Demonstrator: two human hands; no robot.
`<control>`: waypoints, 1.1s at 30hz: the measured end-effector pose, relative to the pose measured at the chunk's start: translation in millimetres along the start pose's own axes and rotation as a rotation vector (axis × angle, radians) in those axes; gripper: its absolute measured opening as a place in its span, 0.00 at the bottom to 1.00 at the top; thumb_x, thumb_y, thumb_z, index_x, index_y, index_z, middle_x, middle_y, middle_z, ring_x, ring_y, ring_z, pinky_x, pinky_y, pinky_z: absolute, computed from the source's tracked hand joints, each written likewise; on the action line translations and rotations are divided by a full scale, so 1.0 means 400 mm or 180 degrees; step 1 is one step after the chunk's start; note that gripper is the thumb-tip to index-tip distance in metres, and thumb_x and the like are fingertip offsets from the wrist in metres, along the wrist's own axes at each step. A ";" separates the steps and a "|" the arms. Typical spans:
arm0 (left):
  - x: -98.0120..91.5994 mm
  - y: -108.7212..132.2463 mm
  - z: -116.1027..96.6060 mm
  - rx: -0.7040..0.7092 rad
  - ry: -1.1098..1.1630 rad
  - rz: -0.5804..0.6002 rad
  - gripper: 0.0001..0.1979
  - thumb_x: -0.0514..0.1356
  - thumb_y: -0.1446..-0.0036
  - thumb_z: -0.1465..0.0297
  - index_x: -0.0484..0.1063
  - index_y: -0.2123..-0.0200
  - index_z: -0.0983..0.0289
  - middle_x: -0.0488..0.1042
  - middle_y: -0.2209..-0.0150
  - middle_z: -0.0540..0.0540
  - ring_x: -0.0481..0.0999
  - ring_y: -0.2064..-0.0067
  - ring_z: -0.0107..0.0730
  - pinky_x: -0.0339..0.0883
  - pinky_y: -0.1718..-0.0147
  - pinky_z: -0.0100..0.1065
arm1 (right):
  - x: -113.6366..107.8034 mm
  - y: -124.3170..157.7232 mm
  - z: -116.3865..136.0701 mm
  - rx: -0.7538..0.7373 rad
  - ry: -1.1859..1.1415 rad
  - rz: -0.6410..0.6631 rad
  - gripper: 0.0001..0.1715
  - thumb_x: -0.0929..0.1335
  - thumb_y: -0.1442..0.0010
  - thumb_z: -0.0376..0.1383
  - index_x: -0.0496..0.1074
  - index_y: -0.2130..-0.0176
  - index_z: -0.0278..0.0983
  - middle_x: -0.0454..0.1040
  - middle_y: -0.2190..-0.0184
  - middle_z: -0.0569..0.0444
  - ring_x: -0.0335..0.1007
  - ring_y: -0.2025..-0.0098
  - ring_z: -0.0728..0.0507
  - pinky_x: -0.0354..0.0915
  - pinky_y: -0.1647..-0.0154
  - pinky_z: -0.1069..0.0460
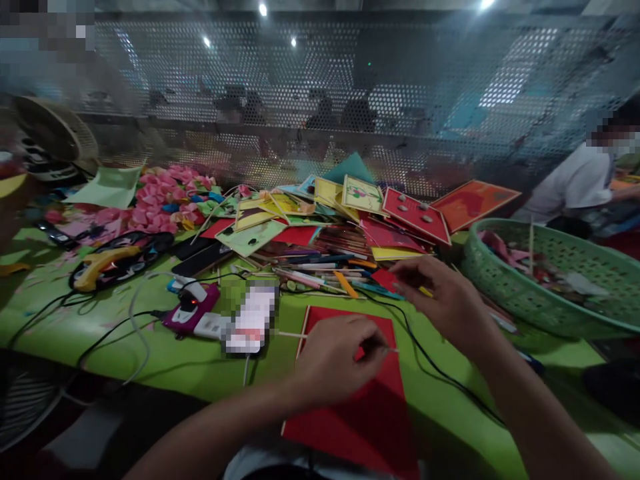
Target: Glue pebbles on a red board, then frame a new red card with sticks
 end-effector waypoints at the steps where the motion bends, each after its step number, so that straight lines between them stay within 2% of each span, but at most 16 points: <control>1: 0.006 0.002 -0.001 0.0021 -0.0017 0.0018 0.03 0.61 0.38 0.70 0.75 0.65 0.60 0.80 0.65 0.50 0.78 0.63 0.33 0.65 0.65 0.32 | 0.007 -0.009 -0.017 0.0074 -0.0088 -0.0052 0.12 0.70 0.34 0.49 0.74 0.54 0.48 0.80 0.58 0.48 0.78 0.59 0.34 0.75 0.56 0.39; 4: 0.022 0.007 0.005 0.0034 -0.0066 0.0076 0.03 0.61 0.39 0.70 0.75 0.65 0.61 0.80 0.65 0.51 0.78 0.63 0.34 0.65 0.67 0.32 | 0.034 -0.028 -0.054 0.0235 -0.0248 -0.0079 0.18 0.72 0.37 0.53 0.76 0.57 0.43 0.81 0.60 0.48 0.79 0.60 0.36 0.76 0.57 0.41; 7: 0.028 0.010 0.015 0.0026 -0.0087 0.0124 0.02 0.62 0.38 0.70 0.75 0.65 0.61 0.80 0.64 0.51 0.78 0.63 0.34 0.65 0.66 0.32 | 0.068 -0.046 -0.075 0.0378 -0.0121 0.0037 0.21 0.71 0.37 0.54 0.76 0.57 0.40 0.81 0.64 0.50 0.79 0.64 0.40 0.75 0.61 0.46; 9: 0.027 0.011 0.020 0.0026 -0.0086 0.0129 0.02 0.61 0.38 0.70 0.75 0.65 0.61 0.80 0.64 0.51 0.78 0.63 0.34 0.64 0.66 0.33 | 0.102 -0.060 -0.082 0.0315 0.0243 0.0338 0.19 0.69 0.34 0.52 0.77 0.56 0.40 0.82 0.63 0.50 0.79 0.63 0.40 0.74 0.60 0.46; 12: 0.023 0.012 0.025 0.0018 -0.0078 0.0071 0.03 0.61 0.38 0.71 0.74 0.65 0.61 0.80 0.65 0.51 0.78 0.64 0.34 0.64 0.67 0.33 | 0.173 -0.078 -0.088 -0.0010 0.1034 0.0845 0.20 0.66 0.33 0.49 0.78 0.55 0.38 0.81 0.56 0.46 0.78 0.53 0.36 0.72 0.50 0.42; 13: 0.022 0.013 0.026 0.0012 -0.0070 0.0051 0.03 0.61 0.38 0.71 0.74 0.66 0.61 0.80 0.65 0.51 0.78 0.64 0.34 0.64 0.67 0.33 | 0.196 -0.082 -0.091 -0.0087 0.1343 0.0888 0.22 0.67 0.34 0.50 0.77 0.52 0.37 0.80 0.52 0.43 0.77 0.50 0.34 0.71 0.47 0.40; 15: 0.021 0.014 0.030 -0.0008 -0.0039 0.0029 0.03 0.61 0.38 0.70 0.74 0.65 0.61 0.80 0.65 0.51 0.78 0.63 0.34 0.65 0.66 0.33 | 0.238 -0.089 -0.098 -0.0169 0.1891 0.0851 0.34 0.69 0.37 0.54 0.73 0.42 0.35 0.75 0.43 0.37 0.74 0.45 0.29 0.69 0.44 0.37; 17: 0.022 0.014 0.033 -0.0042 0.0007 0.0038 0.03 0.61 0.38 0.70 0.74 0.65 0.61 0.81 0.63 0.52 0.79 0.62 0.35 0.66 0.65 0.33 | 0.269 -0.096 -0.105 -0.0187 0.2233 0.0811 0.45 0.70 0.40 0.58 0.66 0.35 0.34 0.71 0.38 0.33 0.72 0.41 0.27 0.67 0.43 0.35; 18: 0.022 0.014 0.034 -0.0058 0.0030 0.0046 0.02 0.61 0.38 0.70 0.75 0.64 0.61 0.81 0.63 0.52 0.79 0.62 0.35 0.67 0.64 0.33 | 0.280 -0.099 -0.108 -0.0193 0.2339 0.0820 0.47 0.69 0.40 0.59 0.64 0.34 0.34 0.71 0.38 0.33 0.71 0.40 0.26 0.67 0.43 0.36; 22: 0.022 0.013 0.034 -0.0087 0.0077 0.0070 0.03 0.62 0.38 0.70 0.75 0.65 0.61 0.80 0.64 0.51 0.79 0.63 0.35 0.67 0.65 0.33 | 0.287 -0.124 -0.117 -0.0214 0.2526 0.0943 0.48 0.70 0.41 0.60 0.64 0.34 0.35 0.71 0.38 0.33 0.71 0.41 0.26 0.67 0.45 0.36; 27: 0.013 0.016 0.033 -0.0086 0.0097 -0.0067 0.02 0.62 0.38 0.71 0.75 0.65 0.61 0.80 0.65 0.50 0.78 0.64 0.34 0.65 0.66 0.33 | 0.264 -0.159 -0.114 -0.0234 0.2544 0.1211 0.45 0.74 0.47 0.53 0.69 0.37 0.36 0.75 0.42 0.36 0.75 0.48 0.29 0.67 0.48 0.39; 33: 0.003 0.015 0.043 -0.0125 0.0221 -0.0175 0.02 0.62 0.38 0.71 0.74 0.65 0.61 0.81 0.63 0.51 0.78 0.62 0.34 0.66 0.63 0.33 | 0.231 -0.178 -0.094 -0.0077 0.2563 0.1371 0.33 0.70 0.43 0.47 0.75 0.43 0.32 0.79 0.49 0.34 0.75 0.50 0.28 0.67 0.51 0.38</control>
Point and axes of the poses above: each hand's wrist, its own y-axis away from the middle knuckle, its own x-axis out of the palm, z = x × y, the point moved 4 cm from there along -y, towards the middle knuckle
